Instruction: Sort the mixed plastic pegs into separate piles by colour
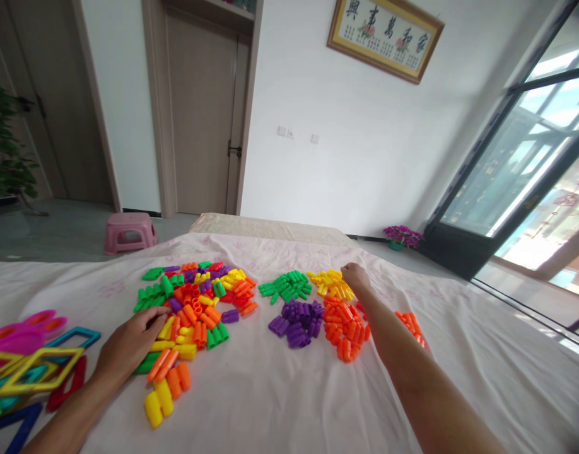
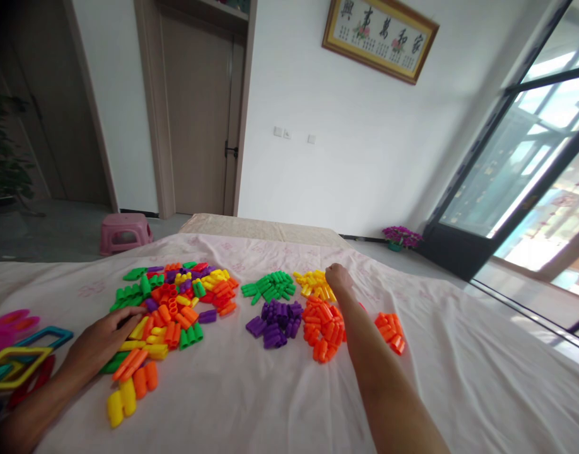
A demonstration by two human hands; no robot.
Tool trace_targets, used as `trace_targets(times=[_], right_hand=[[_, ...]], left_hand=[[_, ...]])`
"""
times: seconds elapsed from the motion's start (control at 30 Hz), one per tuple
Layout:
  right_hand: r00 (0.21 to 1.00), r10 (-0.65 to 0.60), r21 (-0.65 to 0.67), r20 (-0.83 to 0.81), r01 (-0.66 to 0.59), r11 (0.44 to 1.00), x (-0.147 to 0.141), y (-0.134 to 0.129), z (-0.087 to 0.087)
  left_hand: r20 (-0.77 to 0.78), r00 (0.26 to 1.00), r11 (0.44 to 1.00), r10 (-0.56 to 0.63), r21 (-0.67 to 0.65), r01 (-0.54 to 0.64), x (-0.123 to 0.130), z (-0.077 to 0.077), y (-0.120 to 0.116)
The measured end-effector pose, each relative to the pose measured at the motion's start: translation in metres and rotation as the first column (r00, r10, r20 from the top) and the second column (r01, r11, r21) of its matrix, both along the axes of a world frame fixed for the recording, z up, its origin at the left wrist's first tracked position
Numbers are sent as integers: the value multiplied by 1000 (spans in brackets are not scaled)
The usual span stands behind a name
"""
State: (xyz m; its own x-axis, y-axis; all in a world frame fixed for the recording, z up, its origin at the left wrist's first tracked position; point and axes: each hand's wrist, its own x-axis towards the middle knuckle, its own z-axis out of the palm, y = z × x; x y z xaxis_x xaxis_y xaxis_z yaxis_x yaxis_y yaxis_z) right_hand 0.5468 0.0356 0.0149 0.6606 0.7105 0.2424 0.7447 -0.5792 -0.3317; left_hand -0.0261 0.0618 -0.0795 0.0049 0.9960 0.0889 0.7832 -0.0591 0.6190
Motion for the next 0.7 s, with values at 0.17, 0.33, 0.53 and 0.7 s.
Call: trace_targets(times=[0.17, 0.33, 0.53, 0.7], right_hand=[[1000, -21, -16, -5, 21, 1000, -9, -6, 11], [990, 141, 36, 5, -141, 989, -59, 0, 27], [799, 601, 97, 21, -600, 794, -175, -7, 27], [532, 845, 58, -58, -843, 535, -272, -19, 1]], left_hand=[[1, 1000, 999, 8, 31, -8, 3, 3, -3], [-20, 1000, 999, 5, 46, -4, 6, 7, -6], [-5, 1000, 998, 2, 59, -1, 8, 10, -9], [6, 1000, 999, -18, 43, 18, 10, 15, -13]])
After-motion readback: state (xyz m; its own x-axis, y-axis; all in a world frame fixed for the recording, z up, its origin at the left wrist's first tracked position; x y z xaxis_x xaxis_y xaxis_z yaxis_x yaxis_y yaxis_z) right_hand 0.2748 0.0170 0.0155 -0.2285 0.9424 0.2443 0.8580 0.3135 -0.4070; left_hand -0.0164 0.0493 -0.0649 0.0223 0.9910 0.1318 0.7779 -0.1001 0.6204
